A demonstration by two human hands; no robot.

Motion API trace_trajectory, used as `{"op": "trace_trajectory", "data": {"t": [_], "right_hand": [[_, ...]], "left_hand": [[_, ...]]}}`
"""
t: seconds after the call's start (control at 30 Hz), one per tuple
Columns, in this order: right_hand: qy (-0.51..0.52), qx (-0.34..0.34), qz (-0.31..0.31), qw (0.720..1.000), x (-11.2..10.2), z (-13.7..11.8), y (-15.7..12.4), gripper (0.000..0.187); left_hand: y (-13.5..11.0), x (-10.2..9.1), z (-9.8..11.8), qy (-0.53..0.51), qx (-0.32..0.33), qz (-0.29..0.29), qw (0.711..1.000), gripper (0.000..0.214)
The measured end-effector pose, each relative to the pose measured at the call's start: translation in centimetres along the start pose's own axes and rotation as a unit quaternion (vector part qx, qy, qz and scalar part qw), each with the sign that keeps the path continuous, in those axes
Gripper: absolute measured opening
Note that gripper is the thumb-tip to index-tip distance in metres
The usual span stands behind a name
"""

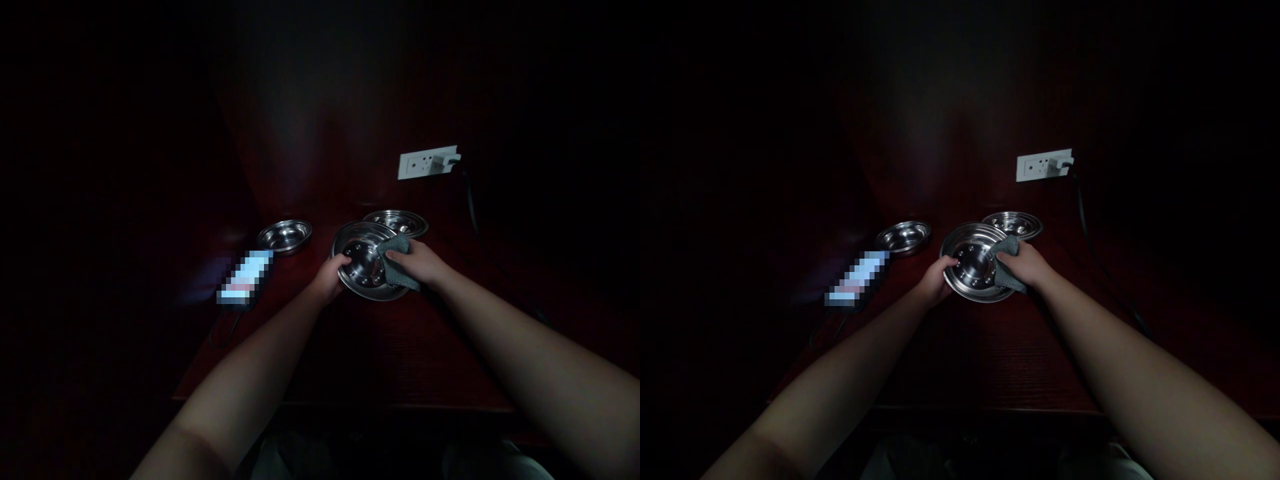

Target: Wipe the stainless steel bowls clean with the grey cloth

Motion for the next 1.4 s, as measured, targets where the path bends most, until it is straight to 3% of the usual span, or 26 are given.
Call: {"op": "trace_trajectory", "data": {"t": [1.4], "right_hand": [[-0.019, -0.008, 0.008, 1.0, 0.02, 0.73, 0.45, 0.041]], "left_hand": [[0.07, 0.06, -0.05, -0.006, 0.009, -0.012, 1.0, 0.04]]}}
Point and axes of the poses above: each hand's wrist, its own y-axis towards the middle knuckle, its own x-axis out of the palm, z = x × y, the point moved 5 cm from there along y, towards the middle knuckle, and after that the axes turned 3 degrees about x, right-handed, at the moved point
